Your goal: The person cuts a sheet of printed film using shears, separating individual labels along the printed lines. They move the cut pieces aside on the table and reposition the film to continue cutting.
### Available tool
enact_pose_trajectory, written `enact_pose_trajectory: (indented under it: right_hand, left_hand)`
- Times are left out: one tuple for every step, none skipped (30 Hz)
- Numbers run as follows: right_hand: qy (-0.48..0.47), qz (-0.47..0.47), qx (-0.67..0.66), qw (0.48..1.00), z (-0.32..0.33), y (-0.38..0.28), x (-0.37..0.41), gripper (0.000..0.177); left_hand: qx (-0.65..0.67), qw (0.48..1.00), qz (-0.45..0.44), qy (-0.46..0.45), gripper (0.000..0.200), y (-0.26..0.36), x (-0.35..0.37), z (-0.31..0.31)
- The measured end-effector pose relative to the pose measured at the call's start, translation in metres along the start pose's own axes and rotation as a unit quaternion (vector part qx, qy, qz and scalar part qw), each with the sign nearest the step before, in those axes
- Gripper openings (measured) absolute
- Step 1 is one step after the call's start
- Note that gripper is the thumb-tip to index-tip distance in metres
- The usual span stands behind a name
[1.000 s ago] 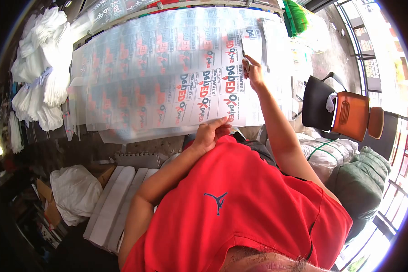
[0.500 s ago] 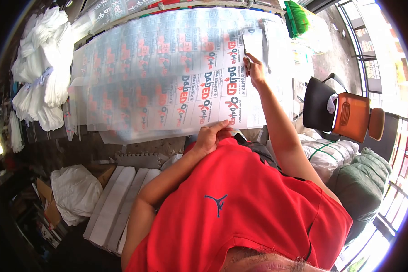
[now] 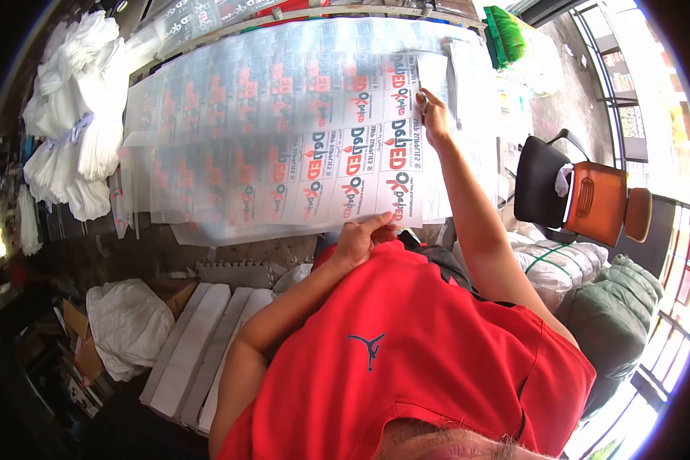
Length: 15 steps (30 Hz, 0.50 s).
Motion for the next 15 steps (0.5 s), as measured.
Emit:
enact_pose_trajectory:
  right_hand:
    - [-0.021,-0.001,0.015,1.000,-0.001,-0.001,-0.001,0.041]
    - [-0.018,-0.005,0.016,1.000,0.000,-0.003,-0.004,0.040]
    - [-0.019,-0.006,0.016,1.000,0.000,-0.005,-0.003,0.040]
    - [-0.014,-0.011,0.014,1.000,0.000,-0.006,-0.003,0.041]
    - [-0.009,-0.015,0.013,1.000,0.000,-0.007,-0.003,0.041]
    - [-0.010,-0.016,0.010,1.000,0.000,-0.007,-0.004,0.041]
    - [-0.010,-0.016,0.009,1.000,0.000,-0.007,-0.005,0.041]
    - [-0.009,-0.018,0.007,1.000,0.001,-0.006,-0.006,0.041]
    - [-0.007,-0.019,0.005,1.000,0.002,-0.006,-0.006,0.041]
    - [-0.007,-0.019,0.006,1.000,0.003,-0.007,-0.009,0.041]
    - [-0.015,-0.018,0.001,1.000,0.003,-0.009,-0.011,0.036]
    - [-0.023,-0.017,-0.004,1.000,0.002,-0.012,-0.012,0.033]
    - [-0.024,-0.014,-0.006,1.000,0.001,-0.016,-0.013,0.033]
    - [-0.024,-0.032,-0.012,0.999,0.001,-0.019,-0.013,0.031]
    - [-0.025,-0.049,-0.018,0.998,0.003,-0.020,-0.014,0.030]
  left_hand:
    - [0.001,1.000,0.000,0.001,0.018,0.000,0.001,0.000]
    - [-0.001,1.000,-0.011,-0.002,0.018,0.000,0.001,0.000]
    - [-0.002,1.000,-0.021,-0.006,0.019,0.000,0.002,0.000]
    - [-0.001,1.000,-0.021,-0.004,0.019,-0.002,0.001,0.001]
    - [-0.003,1.000,-0.020,-0.004,0.019,-0.003,-0.001,0.002]
    - [-0.004,1.000,-0.019,-0.004,0.019,-0.004,-0.001,0.003]
    - [-0.004,1.000,-0.019,-0.003,0.019,-0.004,-0.002,0.003]
    - [-0.007,1.000,-0.019,0.001,0.019,-0.005,-0.002,0.004]
    - [-0.011,1.000,-0.018,0.006,0.019,-0.005,-0.002,0.005]
    - [-0.010,1.000,-0.019,0.005,0.019,-0.005,-0.002,0.005]
    - [-0.016,1.000,-0.013,0.003,0.020,-0.005,-0.001,0.005]
    - [-0.022,1.000,-0.008,-0.001,0.020,-0.006,0.000,0.005]
    - [-0.024,1.000,-0.010,-0.001,0.020,-0.004,0.001,0.005]
    - [-0.023,1.000,-0.011,-0.002,0.020,-0.004,0.001,0.005]
    - [-0.022,1.000,-0.013,-0.002,0.020,-0.004,0.002,0.005]
Point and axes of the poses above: each hand's wrist, its own x-axis away from the middle knuckle, its own z-axis out of the back of the hand, y = z × x, the point moved 4 cm from there along -x, towards the middle knuckle, and after that the axes turned 2 degrees about -y, right-handed, at the moved point
